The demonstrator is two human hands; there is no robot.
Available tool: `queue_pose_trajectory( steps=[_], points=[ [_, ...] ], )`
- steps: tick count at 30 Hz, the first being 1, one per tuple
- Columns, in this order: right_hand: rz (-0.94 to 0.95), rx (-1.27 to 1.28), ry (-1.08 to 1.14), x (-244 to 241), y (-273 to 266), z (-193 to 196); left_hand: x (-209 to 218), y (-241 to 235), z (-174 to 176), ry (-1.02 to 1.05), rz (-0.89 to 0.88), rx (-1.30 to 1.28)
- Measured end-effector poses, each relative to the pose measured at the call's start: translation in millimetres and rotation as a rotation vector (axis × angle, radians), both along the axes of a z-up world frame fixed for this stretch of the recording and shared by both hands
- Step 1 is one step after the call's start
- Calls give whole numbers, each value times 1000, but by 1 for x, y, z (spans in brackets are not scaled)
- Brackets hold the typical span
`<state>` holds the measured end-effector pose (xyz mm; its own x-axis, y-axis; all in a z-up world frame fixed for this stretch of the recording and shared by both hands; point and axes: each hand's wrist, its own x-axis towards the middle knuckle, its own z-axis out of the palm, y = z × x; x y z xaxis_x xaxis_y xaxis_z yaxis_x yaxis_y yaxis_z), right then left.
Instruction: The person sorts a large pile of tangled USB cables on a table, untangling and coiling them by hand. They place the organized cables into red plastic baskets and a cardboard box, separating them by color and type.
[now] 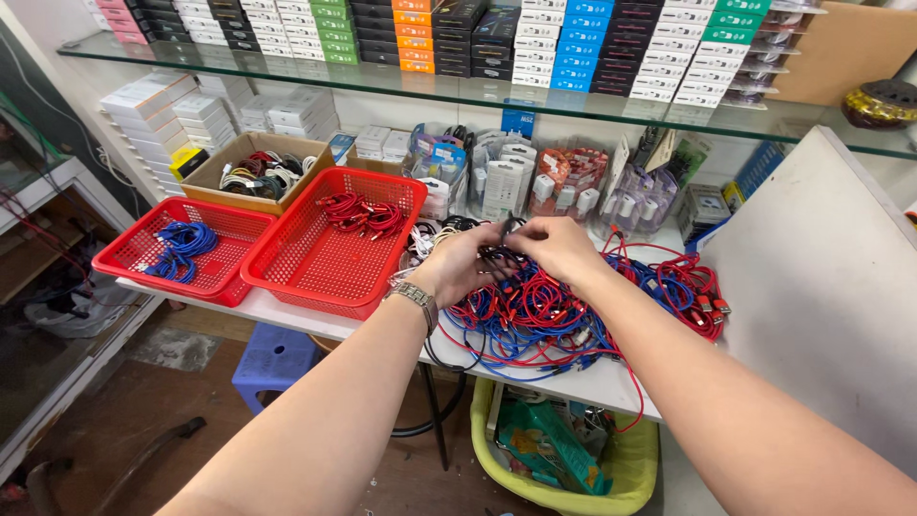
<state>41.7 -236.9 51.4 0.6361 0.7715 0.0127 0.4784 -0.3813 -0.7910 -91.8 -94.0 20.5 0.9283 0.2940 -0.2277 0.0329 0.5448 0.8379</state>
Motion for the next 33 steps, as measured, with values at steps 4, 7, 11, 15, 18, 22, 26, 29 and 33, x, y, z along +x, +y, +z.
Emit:
queue_pose_trajectory(
  steps=[4,7,11,15,18,22,26,29,33],
  points=[
    [-61,144,387,12,10,-1,-4,11,-7,-70,109,268],
    [-219,249,560,41,-1,-3,-17,31,-11,92,405,338],
    [-496,466,547,97,-29,-12,-49,50,-14,221,692,342],
    [-631,679,655,171,-66,-32,-82,49,-16,253,808,112],
    [-611,792,733,194,-67,-58,-85,36,-22,395,808,494],
    [-600,663,833,178,-68,-64,-75,53,-30,445,570,289],
    [-447,186,741,112,-67,-43,-63,78,-30,203,277,-165],
    [-230,-596,466,61,-65,-20,-60,78,-15,159,135,-160],
    [4,-375,10,6,-33,8,-55,52,19,159,-32,28]
  ],
)
